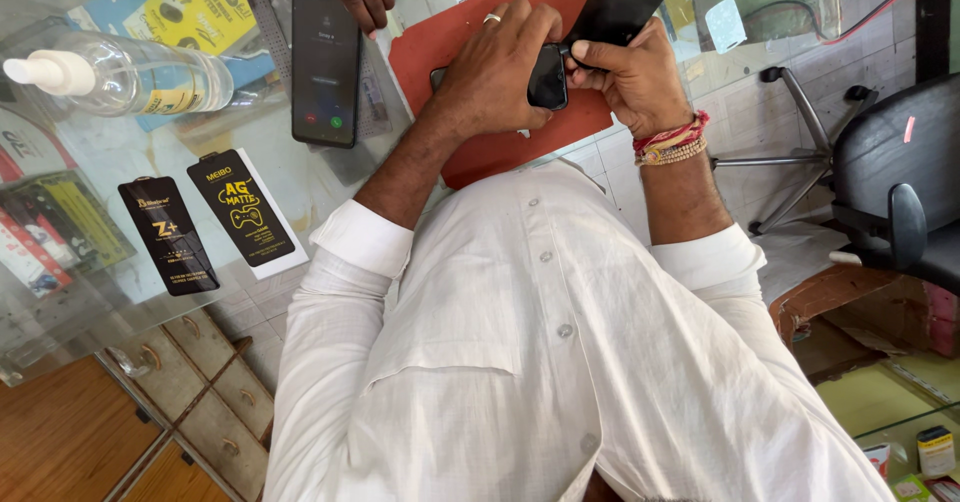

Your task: The person cleans a black smartphone screen using a black cloth and a white wipe. They rub the screen repeatedly, then use a white wipe to clean the surface further. The phone is placed on a red mat on a glass counter.

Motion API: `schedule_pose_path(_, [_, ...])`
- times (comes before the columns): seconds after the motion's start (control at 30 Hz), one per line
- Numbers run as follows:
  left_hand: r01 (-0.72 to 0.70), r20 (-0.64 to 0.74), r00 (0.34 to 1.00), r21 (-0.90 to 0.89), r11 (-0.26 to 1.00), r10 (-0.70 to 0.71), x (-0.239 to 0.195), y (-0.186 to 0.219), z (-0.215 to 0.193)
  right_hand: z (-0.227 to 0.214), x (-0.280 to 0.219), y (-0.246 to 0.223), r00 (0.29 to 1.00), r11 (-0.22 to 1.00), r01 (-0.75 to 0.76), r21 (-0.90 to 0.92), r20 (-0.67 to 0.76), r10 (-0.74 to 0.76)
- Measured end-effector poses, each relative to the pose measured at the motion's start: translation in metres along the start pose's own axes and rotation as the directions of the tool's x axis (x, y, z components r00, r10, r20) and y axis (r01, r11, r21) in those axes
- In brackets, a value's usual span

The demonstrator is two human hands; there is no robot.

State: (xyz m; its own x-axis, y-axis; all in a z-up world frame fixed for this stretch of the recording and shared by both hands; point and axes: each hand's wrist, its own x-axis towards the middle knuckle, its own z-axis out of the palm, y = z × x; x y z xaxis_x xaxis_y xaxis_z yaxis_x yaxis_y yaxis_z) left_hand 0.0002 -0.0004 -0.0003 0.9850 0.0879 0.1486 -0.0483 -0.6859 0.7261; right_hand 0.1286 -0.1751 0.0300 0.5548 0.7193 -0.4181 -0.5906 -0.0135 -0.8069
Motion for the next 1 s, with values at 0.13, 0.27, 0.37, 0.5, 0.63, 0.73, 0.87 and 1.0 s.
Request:
schedule_pose_path(0.13, [-0.008, 0.01, 1.0, 0.013, 1.0, 0.008, 0.001, 0.001, 0.0, -0.001, -0.003, 0.0, 1.0, 1.0, 0.009, -0.006, 0.007, -0.009])
schedule_pose_path(0.27, [-0.003, 0.023, 1.0, 0.029, 1.0, 0.003, 0.001, 0.002, 0.0, 0.0, -0.006, 0.004, 0.998, 0.998, 0.064, -0.009, 0.005, -0.064])
schedule_pose_path(0.37, [0.003, 0.037, 0.999, 0.035, 0.999, -0.004, 0.001, 0.002, -0.001, 0.002, -0.007, 0.01, 0.99, 0.991, 0.137, -0.005, -0.025, -0.137])
schedule_pose_path(0.5, [0.001, 0.045, 0.999, 0.062, 0.998, -0.004, 0.001, 0.003, 0.001, 0.001, -0.008, 0.016, 0.984, 0.98, 0.179, -0.081, -0.005, -0.18])
schedule_pose_path(0.63, [0.001, 0.042, 0.999, 0.097, 0.995, -0.005, 0.0, 0.005, 0.005, -0.004, -0.007, 0.009, 0.983, 0.95, 0.185, -0.25, 0.024, -0.185])
schedule_pose_path(0.73, [-0.049, 0.027, 0.999, 0.115, 0.992, 0.046, -0.003, 0.006, 0.009, -0.008, -0.006, -0.001, 0.985, 0.924, 0.164, -0.346, 0.102, -0.137])
schedule_pose_path(0.87, [-0.125, 0.026, 0.992, 0.123, 0.984, 0.123, -0.006, 0.005, 0.013, -0.012, -0.005, -0.012, 0.994, 0.877, 0.078, -0.474, 0.109, -0.03])
schedule_pose_path(1.0, [-0.136, 0.016, 0.991, 0.116, 0.984, 0.135, -0.005, 0.001, 0.018, -0.014, -0.001, -0.016, 0.993, 0.887, 0.051, -0.459, 0.119, 0.004])
